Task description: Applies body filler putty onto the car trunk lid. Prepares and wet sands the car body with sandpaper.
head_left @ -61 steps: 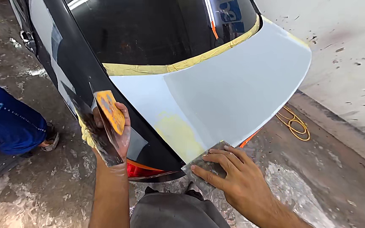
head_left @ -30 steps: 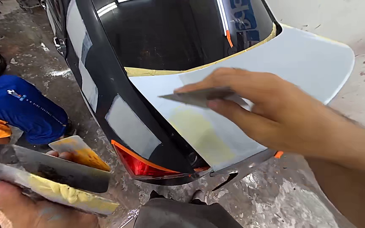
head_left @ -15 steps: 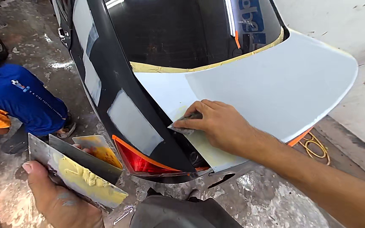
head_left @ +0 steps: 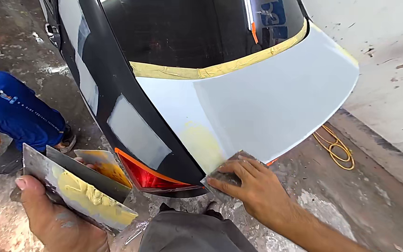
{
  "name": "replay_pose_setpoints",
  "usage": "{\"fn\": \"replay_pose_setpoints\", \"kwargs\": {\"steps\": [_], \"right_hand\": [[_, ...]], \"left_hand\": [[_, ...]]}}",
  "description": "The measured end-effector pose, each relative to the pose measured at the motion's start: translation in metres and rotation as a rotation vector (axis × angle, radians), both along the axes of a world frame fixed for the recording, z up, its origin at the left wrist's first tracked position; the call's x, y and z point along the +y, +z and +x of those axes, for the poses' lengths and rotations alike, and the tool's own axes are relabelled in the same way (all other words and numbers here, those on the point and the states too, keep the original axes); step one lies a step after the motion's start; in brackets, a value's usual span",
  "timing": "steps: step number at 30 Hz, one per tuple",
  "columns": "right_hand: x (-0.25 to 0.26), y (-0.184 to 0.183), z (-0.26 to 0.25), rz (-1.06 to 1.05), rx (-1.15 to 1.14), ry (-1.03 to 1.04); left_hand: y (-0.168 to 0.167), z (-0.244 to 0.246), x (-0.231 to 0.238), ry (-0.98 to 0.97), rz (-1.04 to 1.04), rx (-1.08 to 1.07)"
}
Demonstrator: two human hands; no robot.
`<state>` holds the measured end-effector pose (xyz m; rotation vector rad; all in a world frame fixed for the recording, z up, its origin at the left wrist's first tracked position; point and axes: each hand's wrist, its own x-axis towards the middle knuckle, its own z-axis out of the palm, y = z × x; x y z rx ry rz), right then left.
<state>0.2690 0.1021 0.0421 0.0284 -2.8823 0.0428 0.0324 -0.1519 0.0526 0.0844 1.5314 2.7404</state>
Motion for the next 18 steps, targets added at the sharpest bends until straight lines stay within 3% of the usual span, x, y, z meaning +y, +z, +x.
{"fn": "replay_pose_setpoints", "kwargs": {"steps": [3, 6, 9, 12, 14, 18], "right_hand": [[-0.014, 0.0, 0.022, 0.025, -0.01, -0.083], [-0.027, 0.035, 0.037, -0.061, -0.077, -0.17], [-0.037, 0.078, 0.034, -0.507, 0.084, -0.202], [-0.056, 0.087, 0.009, -0.943, 0.314, -0.071], [-0.074, 0.089, -0.005, -1.119, 0.299, 0.049], [-0.078, 0.115, -0.005, -0.949, -0.106, 0.109]], "left_hand": [[-0.001, 0.0, 0.004, 0.002, 0.011, 0.029], [0.001, 0.006, 0.012, 0.012, -0.057, 0.139], [-0.001, 0.021, 0.022, 0.001, -0.057, 0.2], [0.005, 0.049, 0.041, -0.038, -0.022, 0.215], [0.009, 0.063, 0.051, -0.047, 0.009, 0.229], [0.011, 0.053, 0.044, -0.067, 0.143, 0.285]]}}
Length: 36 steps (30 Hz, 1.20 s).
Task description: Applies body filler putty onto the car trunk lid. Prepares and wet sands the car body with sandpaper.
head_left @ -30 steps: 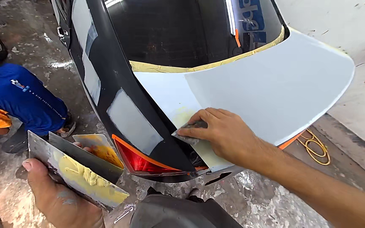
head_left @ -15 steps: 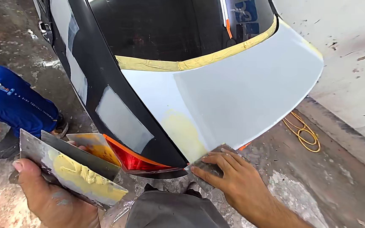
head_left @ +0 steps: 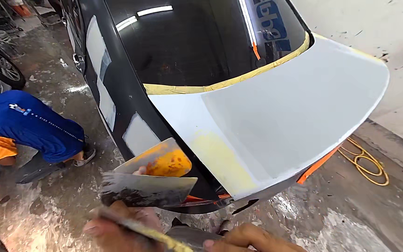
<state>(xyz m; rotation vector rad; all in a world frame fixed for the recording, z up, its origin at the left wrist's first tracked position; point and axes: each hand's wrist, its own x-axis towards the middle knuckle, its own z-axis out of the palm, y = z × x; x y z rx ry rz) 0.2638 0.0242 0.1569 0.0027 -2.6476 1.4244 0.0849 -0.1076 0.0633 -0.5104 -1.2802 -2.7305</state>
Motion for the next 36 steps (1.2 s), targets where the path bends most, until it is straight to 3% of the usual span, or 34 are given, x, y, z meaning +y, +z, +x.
{"fn": "replay_pose_setpoints", "kwargs": {"steps": [2, 5, 8, 13, 17, 22, 26, 30, 36], "right_hand": [[0.012, 0.023, 0.006, 0.194, -0.096, 0.018], [0.045, 0.052, 0.0, 0.619, 0.013, -0.154], [0.096, 0.041, -0.051, 0.938, 0.136, -0.248], [0.125, -0.013, -0.138, 0.917, -0.136, -0.224], [0.109, -0.043, -0.145, 0.959, -0.089, -0.255], [0.114, -0.027, -0.145, 0.955, -0.144, -0.224], [0.11, -0.041, -0.149, 0.966, -0.123, -0.298], [0.117, -0.025, -0.149, 0.92, -0.162, -0.259], [0.124, -0.035, -0.133, 0.94, -0.124, -0.221]], "left_hand": [[0.0, -0.013, -0.016, -0.017, 0.038, -0.003], [0.002, -0.031, -0.042, 0.042, -0.009, -0.055], [-0.005, -0.047, -0.056, 0.04, 0.035, -0.068], [-0.003, -0.043, -0.053, 0.074, -0.017, -0.108], [-0.002, -0.037, -0.05, 0.09, -0.037, -0.171], [-0.008, -0.042, -0.055, 0.141, -0.107, -0.224], [0.0, -0.042, -0.048, 0.162, -0.147, -0.189], [0.001, -0.044, -0.043, 0.131, -0.106, -0.218], [-0.004, -0.042, -0.043, 0.088, -0.102, -0.195]]}}
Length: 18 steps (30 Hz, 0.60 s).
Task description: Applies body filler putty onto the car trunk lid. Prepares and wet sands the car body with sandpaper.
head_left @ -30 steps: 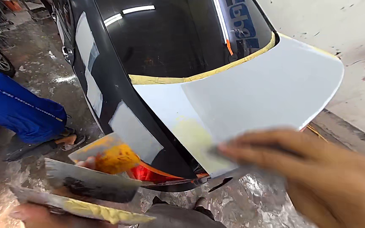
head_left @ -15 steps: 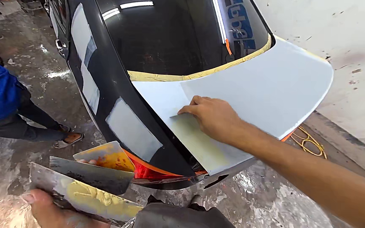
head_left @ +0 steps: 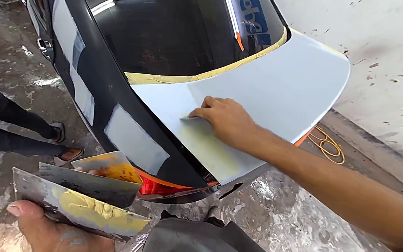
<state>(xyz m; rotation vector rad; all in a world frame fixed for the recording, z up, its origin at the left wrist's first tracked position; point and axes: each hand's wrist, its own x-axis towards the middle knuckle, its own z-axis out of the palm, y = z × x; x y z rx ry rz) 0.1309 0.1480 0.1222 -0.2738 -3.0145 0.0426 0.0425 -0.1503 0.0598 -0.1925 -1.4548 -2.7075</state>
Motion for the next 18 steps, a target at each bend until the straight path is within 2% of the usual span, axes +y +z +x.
{"fn": "replay_pose_setpoints", "kwargs": {"steps": [2, 5, 8, 12, 16, 18], "right_hand": [[0.008, 0.009, 0.015, -0.003, -0.04, 0.016], [0.03, 0.009, 0.032, 0.021, 0.013, -0.065], [0.025, 0.003, 0.05, 0.054, 0.045, -0.064], [0.019, 0.013, 0.072, 0.062, -0.014, -0.018], [0.028, 0.014, 0.056, 0.029, 0.084, -0.094], [0.018, 0.007, 0.038, 0.002, 0.084, -0.018]], "left_hand": [[0.0, -0.001, -0.002, 0.018, -0.018, 0.001], [0.006, 0.002, -0.002, 0.047, -0.063, -0.006], [0.002, -0.001, -0.006, 0.042, -0.082, -0.024], [-0.003, -0.007, -0.013, 0.046, -0.066, -0.027], [-0.007, -0.011, -0.01, 0.038, -0.065, -0.027], [-0.009, -0.012, -0.006, 0.031, -0.031, -0.027]]}}
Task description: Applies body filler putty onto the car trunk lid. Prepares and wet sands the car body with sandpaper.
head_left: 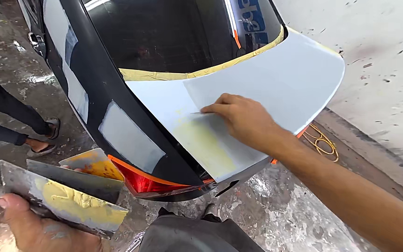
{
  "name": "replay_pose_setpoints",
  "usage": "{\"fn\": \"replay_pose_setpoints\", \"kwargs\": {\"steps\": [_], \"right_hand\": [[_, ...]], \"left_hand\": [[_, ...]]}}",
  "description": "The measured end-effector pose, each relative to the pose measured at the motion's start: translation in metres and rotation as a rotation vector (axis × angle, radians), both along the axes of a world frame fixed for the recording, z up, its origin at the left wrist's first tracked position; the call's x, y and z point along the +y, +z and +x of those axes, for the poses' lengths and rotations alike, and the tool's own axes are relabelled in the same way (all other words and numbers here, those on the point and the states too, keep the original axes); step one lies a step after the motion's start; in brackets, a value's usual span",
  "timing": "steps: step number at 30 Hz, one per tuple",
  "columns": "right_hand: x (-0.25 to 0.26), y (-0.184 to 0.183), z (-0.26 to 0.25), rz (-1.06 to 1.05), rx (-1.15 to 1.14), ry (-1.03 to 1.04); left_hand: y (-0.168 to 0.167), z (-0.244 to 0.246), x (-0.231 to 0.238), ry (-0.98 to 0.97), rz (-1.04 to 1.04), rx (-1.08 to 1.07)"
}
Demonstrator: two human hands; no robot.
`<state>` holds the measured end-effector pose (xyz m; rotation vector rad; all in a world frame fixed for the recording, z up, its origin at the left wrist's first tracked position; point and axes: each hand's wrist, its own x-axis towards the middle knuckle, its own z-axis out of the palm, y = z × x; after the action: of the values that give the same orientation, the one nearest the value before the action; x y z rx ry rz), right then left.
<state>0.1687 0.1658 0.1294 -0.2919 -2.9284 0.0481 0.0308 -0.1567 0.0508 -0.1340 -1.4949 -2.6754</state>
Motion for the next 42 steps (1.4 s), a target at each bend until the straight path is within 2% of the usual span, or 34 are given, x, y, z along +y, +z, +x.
{"fn": "replay_pose_setpoints", "kwargs": {"steps": [4, 8, 13, 24, 28, 32, 36, 39, 42], "right_hand": [[-0.025, -0.021, -0.03, 0.059, -0.019, 0.18], [-0.027, -0.025, -0.029, 0.082, -0.044, 0.286], [-0.038, -0.018, 0.016, 0.067, -0.077, 0.345], [-0.072, -0.034, 0.122, 0.08, -0.016, 0.226], [-0.079, -0.014, 0.138, 0.05, -0.081, 0.277], [-0.059, 0.024, 0.103, -0.055, -0.022, 0.217], [-0.028, 0.037, 0.021, -0.167, -0.17, 0.143], [-0.02, 0.031, -0.042, -0.105, -0.186, 0.163], [-0.025, 0.03, -0.084, 0.005, -0.242, 0.208]], "left_hand": [[-0.006, -0.001, 0.004, -0.063, 0.077, -0.003], [-0.012, -0.001, 0.0, -0.063, 0.052, 0.0], [-0.01, 0.005, -0.003, -0.032, 0.013, -0.107], [-0.005, 0.003, -0.001, -0.072, 0.043, -0.062], [-0.002, 0.001, -0.001, -0.065, 0.036, -0.046], [-0.005, -0.001, 0.0, -0.078, 0.079, -0.012], [-0.008, 0.004, -0.005, -0.047, 0.03, -0.02], [-0.005, 0.011, -0.009, -0.032, 0.055, -0.069], [-0.004, 0.017, -0.018, -0.018, 0.047, -0.112]]}}
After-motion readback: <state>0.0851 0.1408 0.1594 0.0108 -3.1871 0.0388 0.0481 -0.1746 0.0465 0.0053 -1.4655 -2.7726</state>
